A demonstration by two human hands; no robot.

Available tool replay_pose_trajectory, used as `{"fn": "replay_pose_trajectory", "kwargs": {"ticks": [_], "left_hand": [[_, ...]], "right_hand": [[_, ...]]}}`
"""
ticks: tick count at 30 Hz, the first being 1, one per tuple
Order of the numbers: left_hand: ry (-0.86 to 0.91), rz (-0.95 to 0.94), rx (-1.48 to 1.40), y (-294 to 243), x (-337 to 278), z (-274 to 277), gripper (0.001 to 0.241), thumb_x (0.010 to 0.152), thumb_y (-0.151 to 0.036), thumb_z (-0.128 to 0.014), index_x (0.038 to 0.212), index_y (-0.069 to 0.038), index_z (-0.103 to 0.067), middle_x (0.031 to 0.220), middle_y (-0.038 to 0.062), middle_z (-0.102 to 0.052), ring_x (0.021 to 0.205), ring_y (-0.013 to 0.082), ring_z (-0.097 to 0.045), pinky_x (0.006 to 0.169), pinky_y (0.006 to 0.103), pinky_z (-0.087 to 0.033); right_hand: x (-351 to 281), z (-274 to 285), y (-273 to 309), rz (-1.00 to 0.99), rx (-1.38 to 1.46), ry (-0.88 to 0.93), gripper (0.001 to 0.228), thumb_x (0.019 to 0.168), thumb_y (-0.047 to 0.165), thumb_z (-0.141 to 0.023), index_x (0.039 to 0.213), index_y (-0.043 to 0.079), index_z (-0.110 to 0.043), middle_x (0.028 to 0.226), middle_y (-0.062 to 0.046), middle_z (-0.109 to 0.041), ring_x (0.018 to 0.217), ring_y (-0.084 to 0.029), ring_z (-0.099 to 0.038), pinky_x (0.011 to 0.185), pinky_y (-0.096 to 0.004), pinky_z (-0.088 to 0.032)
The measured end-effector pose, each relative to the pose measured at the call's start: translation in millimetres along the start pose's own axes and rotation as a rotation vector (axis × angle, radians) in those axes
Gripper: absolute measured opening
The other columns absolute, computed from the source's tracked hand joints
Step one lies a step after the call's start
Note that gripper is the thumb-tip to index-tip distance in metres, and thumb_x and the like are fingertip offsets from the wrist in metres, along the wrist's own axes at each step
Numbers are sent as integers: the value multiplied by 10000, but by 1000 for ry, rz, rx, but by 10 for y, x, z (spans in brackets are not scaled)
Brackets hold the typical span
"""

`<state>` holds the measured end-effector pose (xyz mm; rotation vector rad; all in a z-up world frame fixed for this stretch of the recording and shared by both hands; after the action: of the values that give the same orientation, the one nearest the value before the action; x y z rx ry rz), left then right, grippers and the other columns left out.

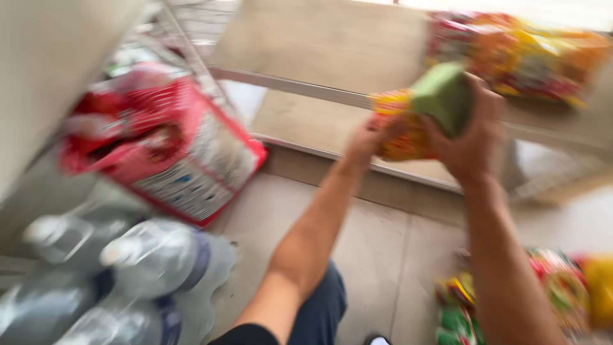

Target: The recorder is using a green sponge to wipe and clean individual packs of instant noodles in a store or pantry.

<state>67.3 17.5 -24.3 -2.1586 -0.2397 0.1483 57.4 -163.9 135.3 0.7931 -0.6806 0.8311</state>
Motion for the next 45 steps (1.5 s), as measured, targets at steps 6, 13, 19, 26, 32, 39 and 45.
{"fn": "replay_pose_trajectory", "kwargs": {"ticks": [6, 13, 19, 26, 32, 39, 45], "left_hand": [[45, -64, -58, 99, 7, -170, 538, 841, -227, -822, 1278, 21, -630, 1141, 179, -703, 992, 255, -691, 845, 326, -578], [-20, 60, 99, -180, -190, -329, 612, 770, -315, -794, 1247, 12, -596, 1077, 217, -702, 916, 300, -708, 706, 376, -615], [36, 63, 101, -157, -101, -328, 611, 779, -257, -782, 1247, 75, -572, 1106, 276, -695, 947, 360, -716, 754, 411, -633], [-67, -21, 118, -302, -159, -324, 507, 868, -130, -718, 1305, 26, -514, 1098, 203, -672, 950, 258, -694, 757, 331, -618], [-68, -30, 176, -508, -316, -398, 471, 825, -162, -770, 1211, 42, -592, 1061, 200, -704, 900, 265, -711, 758, 349, -625], [-65, 10, 138, -403, -323, -448, 427, 821, -201, -799, 1123, 72, -671, 999, 192, -733, 834, 232, -719, 724, 314, -617], [-1, -195, 217, 217, 102, -37, 412, 839, -243, -891, 1168, -70, -712, 1015, 131, -726, 952, 278, -718, 936, 439, -543]], "right_hand": [[-104, -1, 142, 4, 36, 58, 722, 996, -110, -874, 1564, -216, -441, 1377, -442, -598, 1119, -535, -634, 926, -546, -523], [-173, -157, -40, 60, -388, 64, 777, 1001, 272, -964, 1555, -71, -541, 1315, -257, -595, 1052, -420, -681, 823, -512, -572], [-139, -53, -99, -9, -402, 58, 765, 1034, 118, -953, 1584, -106, -470, 1326, -333, -679, 1025, -458, -725, 814, -505, -589], [-6, -12, 337, 107, -296, 27, 717, 980, 148, -917, 1529, -77, -515, 1293, -260, -577, 1081, -411, -631, 796, -502, -584], [-56, -93, 64, -82, -334, 37, 772, 987, 209, -909, 1533, -4, -407, 1258, -244, -540, 996, -426, -672, 690, -532, -587], [-38, -16, 102, -2, -204, -44, 759, 939, 194, -882, 1502, -64, -443, 1248, -276, -576, 1055, -418, -619, 832, -502, -548], [-157, -68, -412, -259, -209, -104, 894, 817, 383, -873, 1536, 87, -432, 1315, -209, -571, 1254, -430, -592, 1012, -551, -510]]}}
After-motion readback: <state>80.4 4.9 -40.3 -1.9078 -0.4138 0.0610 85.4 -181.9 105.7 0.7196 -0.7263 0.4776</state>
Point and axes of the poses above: each hand's wrist, its own x-axis towards the middle knuckle, its own z-axis out of the back of the hand, y = z × x, the point moved 5 cm from there along x, towards the middle knuckle
